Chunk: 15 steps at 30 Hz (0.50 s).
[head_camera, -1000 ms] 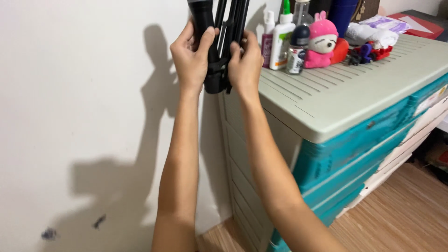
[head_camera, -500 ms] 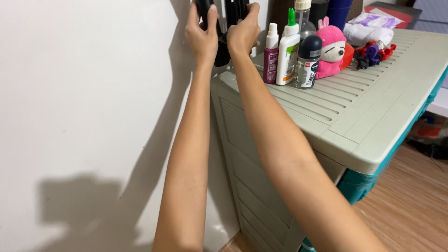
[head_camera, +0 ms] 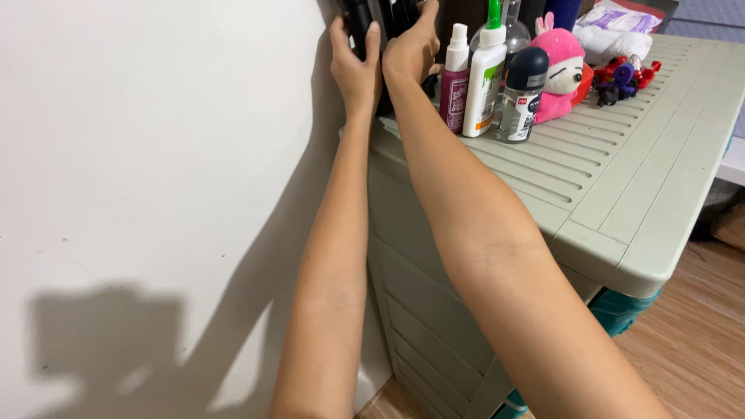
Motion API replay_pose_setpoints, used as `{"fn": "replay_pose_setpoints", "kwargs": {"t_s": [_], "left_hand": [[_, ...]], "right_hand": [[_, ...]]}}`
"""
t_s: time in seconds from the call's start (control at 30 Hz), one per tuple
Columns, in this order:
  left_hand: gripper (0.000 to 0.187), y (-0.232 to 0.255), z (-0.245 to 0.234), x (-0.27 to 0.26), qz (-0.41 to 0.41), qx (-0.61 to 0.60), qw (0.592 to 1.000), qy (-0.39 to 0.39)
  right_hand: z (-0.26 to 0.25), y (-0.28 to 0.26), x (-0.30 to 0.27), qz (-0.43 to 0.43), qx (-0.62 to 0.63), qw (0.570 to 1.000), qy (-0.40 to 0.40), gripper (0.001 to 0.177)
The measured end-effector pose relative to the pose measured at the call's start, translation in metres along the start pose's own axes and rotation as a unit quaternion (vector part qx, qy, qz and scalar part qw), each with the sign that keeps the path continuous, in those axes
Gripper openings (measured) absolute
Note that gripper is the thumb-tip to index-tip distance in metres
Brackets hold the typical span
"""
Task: Clean and organize computer parts and accessories on a desk.
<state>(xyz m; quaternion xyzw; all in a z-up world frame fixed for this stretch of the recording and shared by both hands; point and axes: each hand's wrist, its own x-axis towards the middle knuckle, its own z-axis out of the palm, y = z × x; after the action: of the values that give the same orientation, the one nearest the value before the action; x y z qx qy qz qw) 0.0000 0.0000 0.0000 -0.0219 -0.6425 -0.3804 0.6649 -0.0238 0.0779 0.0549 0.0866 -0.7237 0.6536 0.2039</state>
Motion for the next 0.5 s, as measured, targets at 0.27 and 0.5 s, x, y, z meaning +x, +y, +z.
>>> {"fn": "replay_pose_setpoints", "kwargs": {"t_s": [0.27,0.5], "left_hand": [[0.064,0.009,0.004,0.011,-0.045,0.084,0.995,-0.026],[0.042,0.086,-0.042,0.019,-0.084,0.161,0.980,-0.080]], "right_hand": [[-0.010,-0.005,0.001,-0.020,-0.058,0.998,-0.032,0.046],[0.005,-0.003,0.001,-0.059,-0.093,0.993,-0.033,0.027]]}}
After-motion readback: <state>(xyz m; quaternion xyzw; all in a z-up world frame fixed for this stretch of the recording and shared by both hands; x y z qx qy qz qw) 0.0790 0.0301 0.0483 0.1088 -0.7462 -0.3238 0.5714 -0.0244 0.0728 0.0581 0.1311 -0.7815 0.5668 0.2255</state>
